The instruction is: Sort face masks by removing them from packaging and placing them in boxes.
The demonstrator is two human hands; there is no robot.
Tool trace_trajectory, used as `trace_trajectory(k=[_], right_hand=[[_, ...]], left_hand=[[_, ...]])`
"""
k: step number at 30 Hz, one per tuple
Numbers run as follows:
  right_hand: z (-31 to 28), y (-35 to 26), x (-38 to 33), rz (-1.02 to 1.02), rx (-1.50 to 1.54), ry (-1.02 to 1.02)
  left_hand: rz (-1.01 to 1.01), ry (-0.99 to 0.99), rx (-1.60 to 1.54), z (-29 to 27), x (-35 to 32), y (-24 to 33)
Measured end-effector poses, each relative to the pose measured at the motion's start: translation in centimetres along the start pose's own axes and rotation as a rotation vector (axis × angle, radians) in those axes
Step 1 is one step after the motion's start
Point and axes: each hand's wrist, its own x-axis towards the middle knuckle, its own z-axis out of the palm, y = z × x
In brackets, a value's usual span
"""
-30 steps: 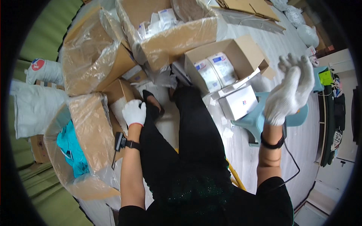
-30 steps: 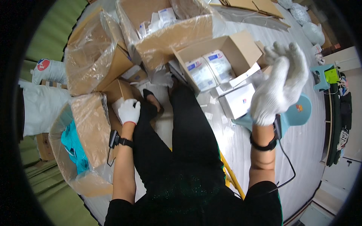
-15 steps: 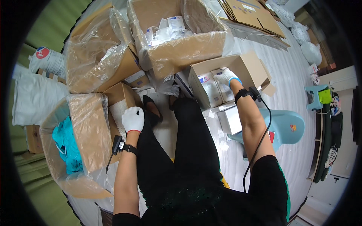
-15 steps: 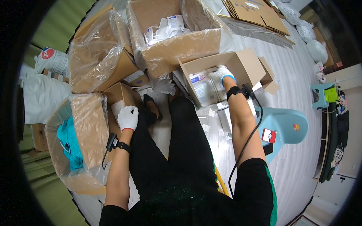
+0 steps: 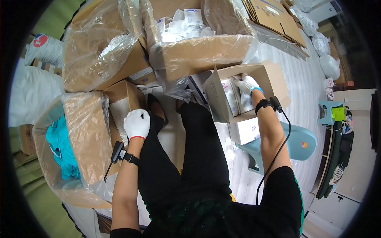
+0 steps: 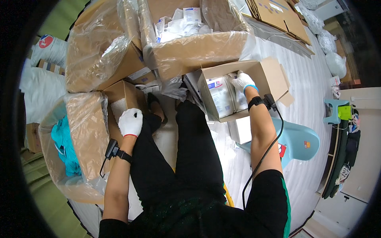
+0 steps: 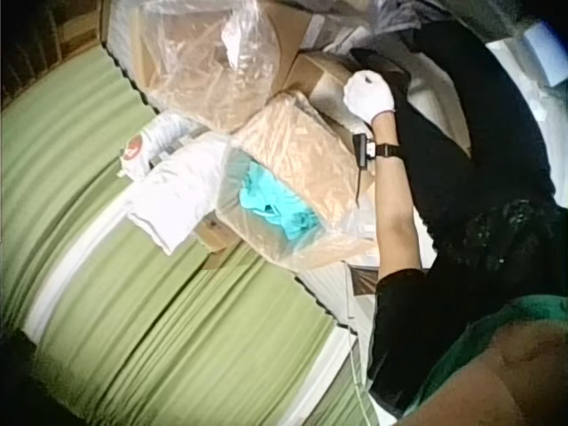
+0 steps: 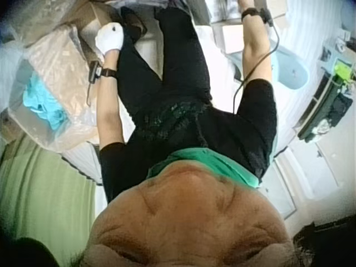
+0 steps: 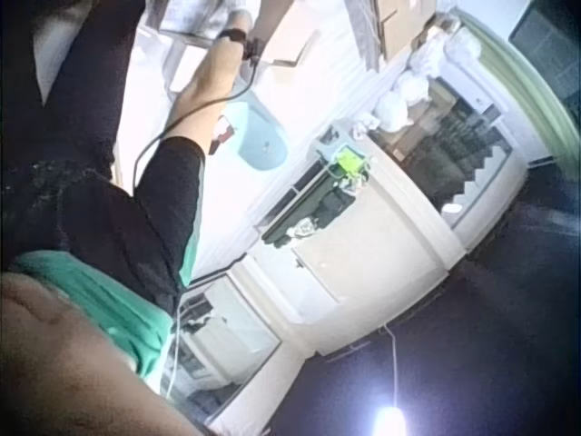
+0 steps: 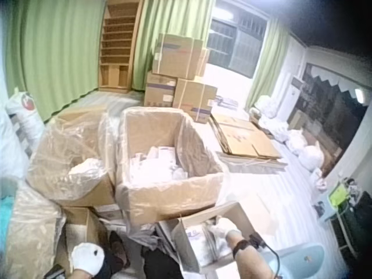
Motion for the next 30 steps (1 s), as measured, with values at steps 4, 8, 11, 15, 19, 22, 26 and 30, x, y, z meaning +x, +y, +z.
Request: trace_trajectory(k=[4,8,11,15,19,22,26,30], right_hand=[[0.3,-2.0,-0.9,0.075,-0.007,0.011],[-0.1,-2.3,-0.6,0.076,-0.065,-0.018],[-0.5,-2.1,-0.4,0.09,-0.133,-0.128],[0.0,-2.2,-1.2,-0.032,-0.13,-0.08],[0.2,-0.6,-1.0,-0.221,-0.109,0.03],[0.1,-1.4,-1.1,-0.007,-0.113,0.063],[-1.5,-1.4,-2.6,-0.014,-0.236,0.196],[-7.8,-3.0,-9.9,-0.208,0.033,0.564]], left_hand=[[0.009,0.008,-0.002,0.1,-0.3,-0.5],[-0.004,-0.001,-0.006,0.2,-0.1,-0.2],[-0.014,-0.015,0.011,0.2,-0.1,-0.2],[-0.019,-0.012,0.004,-0.1,-0.2,-0.5],[-0.018,-0.002,-0.009,0.2,-0.1,0.0],[-0.018,-0.011,0.012,0.0,-0.1,-0.1],[-0.023,-0.009,0.006,0.0,0.1,0.1],[-0.008,0.043,-0.012,0.3,-0.2,-0.6]])
